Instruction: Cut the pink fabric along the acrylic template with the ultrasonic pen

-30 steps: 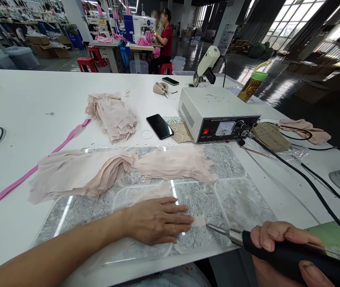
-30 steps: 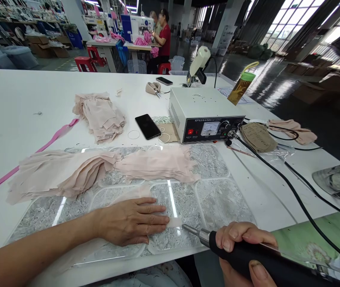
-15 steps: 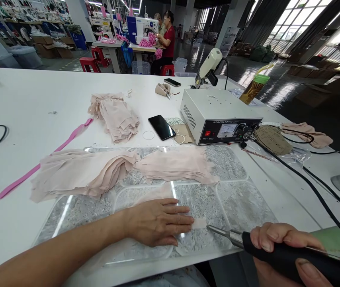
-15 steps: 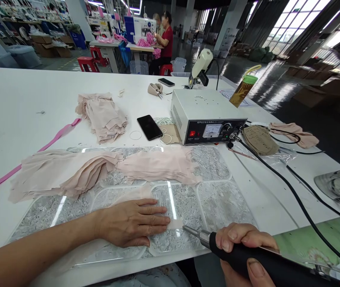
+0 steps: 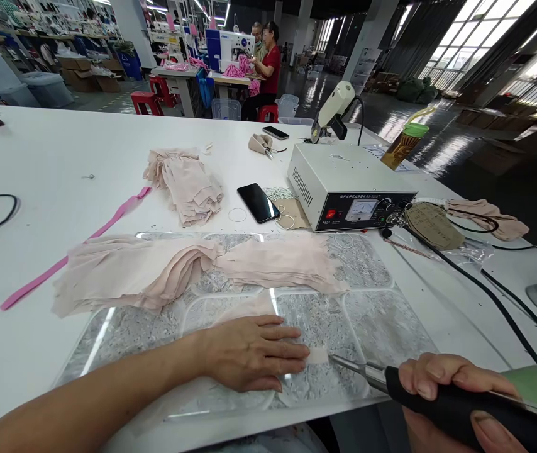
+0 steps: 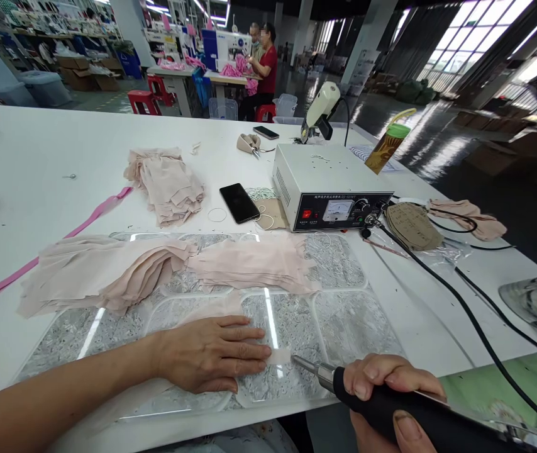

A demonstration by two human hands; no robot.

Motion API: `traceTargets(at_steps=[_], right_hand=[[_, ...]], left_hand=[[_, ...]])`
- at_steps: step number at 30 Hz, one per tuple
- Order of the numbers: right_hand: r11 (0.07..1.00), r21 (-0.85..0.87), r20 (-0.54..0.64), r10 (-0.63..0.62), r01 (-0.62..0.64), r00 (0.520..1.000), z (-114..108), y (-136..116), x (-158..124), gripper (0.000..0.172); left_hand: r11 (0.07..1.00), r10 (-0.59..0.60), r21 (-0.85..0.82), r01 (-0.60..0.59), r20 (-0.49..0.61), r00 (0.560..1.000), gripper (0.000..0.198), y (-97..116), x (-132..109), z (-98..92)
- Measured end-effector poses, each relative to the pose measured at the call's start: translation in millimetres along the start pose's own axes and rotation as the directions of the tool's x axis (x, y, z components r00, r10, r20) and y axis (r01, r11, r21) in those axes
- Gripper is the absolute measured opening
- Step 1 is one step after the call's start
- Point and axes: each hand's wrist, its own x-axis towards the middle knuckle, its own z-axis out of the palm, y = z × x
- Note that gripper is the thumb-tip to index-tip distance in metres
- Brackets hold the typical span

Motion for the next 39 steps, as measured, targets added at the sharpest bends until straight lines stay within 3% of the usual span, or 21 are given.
traceTargets(at_steps=[8,16,27,39], right_hand=[[0.999,0.027,0.05,-0.025,0.024,0.998,11,2,6,0.013],[0.999,0.001,0.008,-0.048,0.048,0.999,19,1,7,0.015],[0.999,-0.022,0.032,-0.03,0.031,0.999,7,7,7,0.01],[1.0,-0.008,0.023,0.008,-0.007,1.0,-5,11,0,0.009]], left_hand=[[1.0,0.008,-0.002,-0.009,-0.036,0.999,0.04,0,0,0.0],[0.999,0.0,-0.032,-0.002,-0.055,0.998,0.039,0,0,1.4],[0.999,0.002,-0.039,-0.004,-0.062,0.998,0.034,1,0,-0.1],[0.998,0.042,0.06,-0.037,-0.092,0.995,0.037,1,0,0.0]])
